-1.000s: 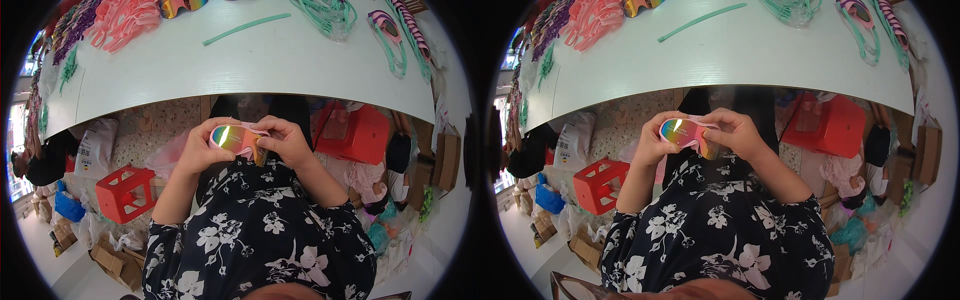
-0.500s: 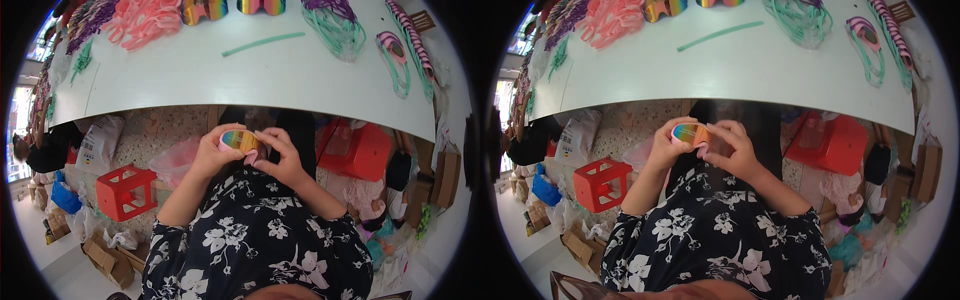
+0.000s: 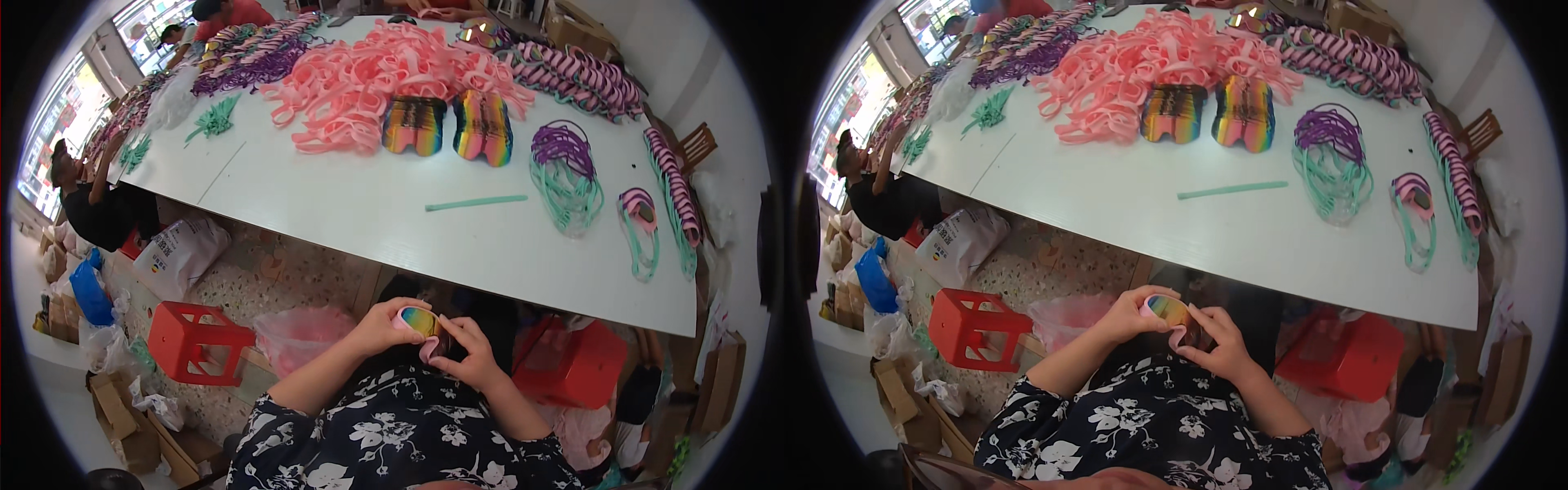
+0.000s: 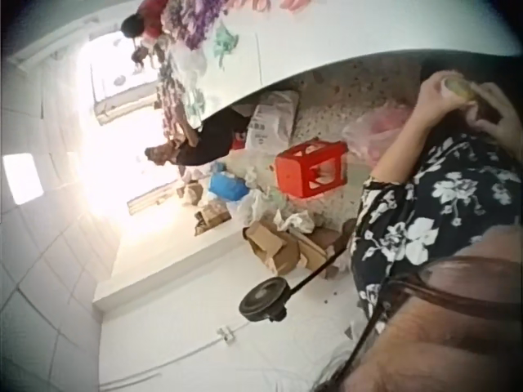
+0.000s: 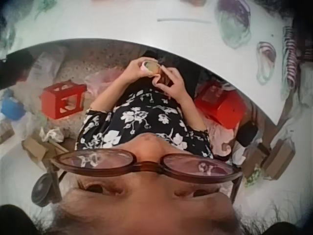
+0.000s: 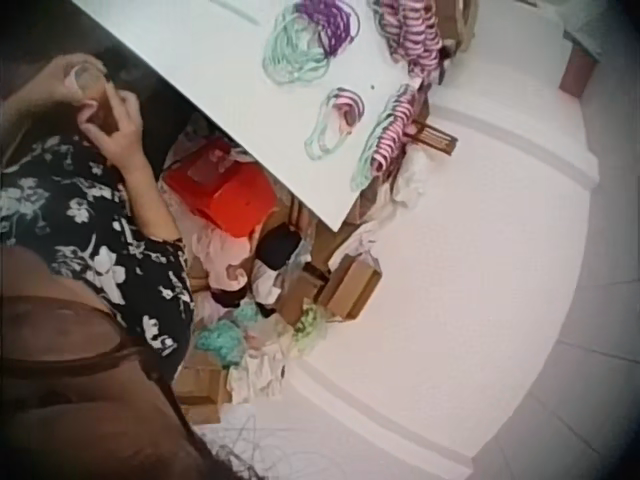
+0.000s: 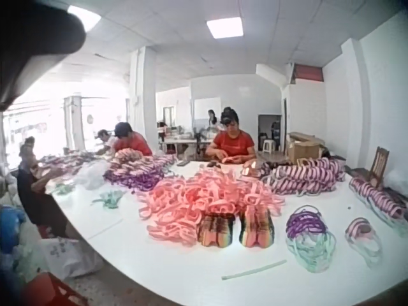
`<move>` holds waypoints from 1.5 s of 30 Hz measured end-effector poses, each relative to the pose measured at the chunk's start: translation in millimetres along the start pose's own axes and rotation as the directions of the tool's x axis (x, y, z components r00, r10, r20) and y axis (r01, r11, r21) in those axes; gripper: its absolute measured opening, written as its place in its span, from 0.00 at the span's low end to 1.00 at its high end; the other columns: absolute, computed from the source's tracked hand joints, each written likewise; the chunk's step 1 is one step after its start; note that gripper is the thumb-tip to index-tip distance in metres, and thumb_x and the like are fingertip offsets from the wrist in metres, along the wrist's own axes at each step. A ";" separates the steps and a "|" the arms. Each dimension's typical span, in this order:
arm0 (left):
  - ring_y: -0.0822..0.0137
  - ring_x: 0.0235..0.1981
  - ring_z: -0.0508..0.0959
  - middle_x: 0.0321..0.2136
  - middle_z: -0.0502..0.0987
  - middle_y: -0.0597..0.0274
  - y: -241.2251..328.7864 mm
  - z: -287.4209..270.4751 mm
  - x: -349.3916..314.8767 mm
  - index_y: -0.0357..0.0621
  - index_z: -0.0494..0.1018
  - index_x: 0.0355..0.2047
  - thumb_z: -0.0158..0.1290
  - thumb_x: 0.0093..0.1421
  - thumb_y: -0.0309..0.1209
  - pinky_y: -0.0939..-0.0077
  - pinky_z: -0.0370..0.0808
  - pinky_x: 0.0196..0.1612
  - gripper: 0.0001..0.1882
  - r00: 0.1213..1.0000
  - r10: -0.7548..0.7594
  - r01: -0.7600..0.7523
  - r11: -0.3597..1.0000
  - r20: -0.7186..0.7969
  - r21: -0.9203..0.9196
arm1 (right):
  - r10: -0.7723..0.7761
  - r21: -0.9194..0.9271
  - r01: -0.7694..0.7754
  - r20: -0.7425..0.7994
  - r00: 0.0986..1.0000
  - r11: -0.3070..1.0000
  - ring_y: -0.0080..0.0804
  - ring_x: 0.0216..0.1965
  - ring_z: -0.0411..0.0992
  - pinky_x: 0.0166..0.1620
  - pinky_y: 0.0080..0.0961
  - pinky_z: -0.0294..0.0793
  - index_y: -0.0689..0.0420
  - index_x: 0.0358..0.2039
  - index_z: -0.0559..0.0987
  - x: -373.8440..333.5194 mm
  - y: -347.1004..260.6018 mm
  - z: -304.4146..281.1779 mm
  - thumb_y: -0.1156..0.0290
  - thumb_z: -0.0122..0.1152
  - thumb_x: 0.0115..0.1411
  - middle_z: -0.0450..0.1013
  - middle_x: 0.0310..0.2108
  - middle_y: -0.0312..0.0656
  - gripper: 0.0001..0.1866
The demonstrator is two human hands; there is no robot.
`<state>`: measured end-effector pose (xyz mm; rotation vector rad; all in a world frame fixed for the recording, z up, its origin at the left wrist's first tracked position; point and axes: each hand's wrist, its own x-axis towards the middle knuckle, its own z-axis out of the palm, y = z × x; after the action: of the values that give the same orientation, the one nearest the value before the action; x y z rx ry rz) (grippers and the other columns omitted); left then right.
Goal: Assembling and inspecting colorful goggles and straps at a workspace.
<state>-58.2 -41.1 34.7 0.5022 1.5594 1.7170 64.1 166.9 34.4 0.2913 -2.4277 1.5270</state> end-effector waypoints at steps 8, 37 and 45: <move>0.54 0.49 0.76 0.43 0.77 0.53 30.8 -23.1 6.5 0.40 0.79 0.46 0.73 0.43 0.40 0.63 0.72 0.52 0.30 0.926 0.269 -0.376 0.709 0.265 0.597 | 0.004 -0.016 -0.003 0.080 0.997 1.000 0.36 0.44 0.73 0.47 0.28 0.73 0.60 0.56 0.77 1.7 -2.6 -8.0 0.65 0.78 0.45 0.72 0.44 0.46 0.36; 0.50 0.40 0.75 0.37 0.73 0.51 18.6 8.0 -4.9 0.37 0.73 0.41 0.59 0.58 0.46 0.62 0.75 0.42 0.23 0.868 0.345 -0.482 0.407 0.358 0.776 | 0.190 0.802 -0.534 0.500 0.845 0.265 0.33 0.56 0.70 0.59 0.31 0.69 0.65 0.56 0.69 0.9 41.3 -15.3 0.50 0.69 0.57 0.72 0.51 0.45 0.37; 0.49 0.39 0.75 0.35 0.73 0.52 9.3 9.3 0.7 0.40 0.73 0.41 0.60 0.56 0.43 0.59 0.74 0.41 0.20 0.875 0.393 -0.450 0.441 0.283 0.777 | 0.232 0.897 -0.423 0.387 0.892 0.128 0.35 0.56 0.71 0.59 0.34 0.70 0.64 0.55 0.71 -17.5 50.5 -8.9 0.53 0.66 0.60 0.72 0.52 0.46 0.31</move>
<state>-54.5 -34.1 45.2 1.5355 2.3047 1.1138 66.4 197.2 -10.5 0.0433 -1.1393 3.2378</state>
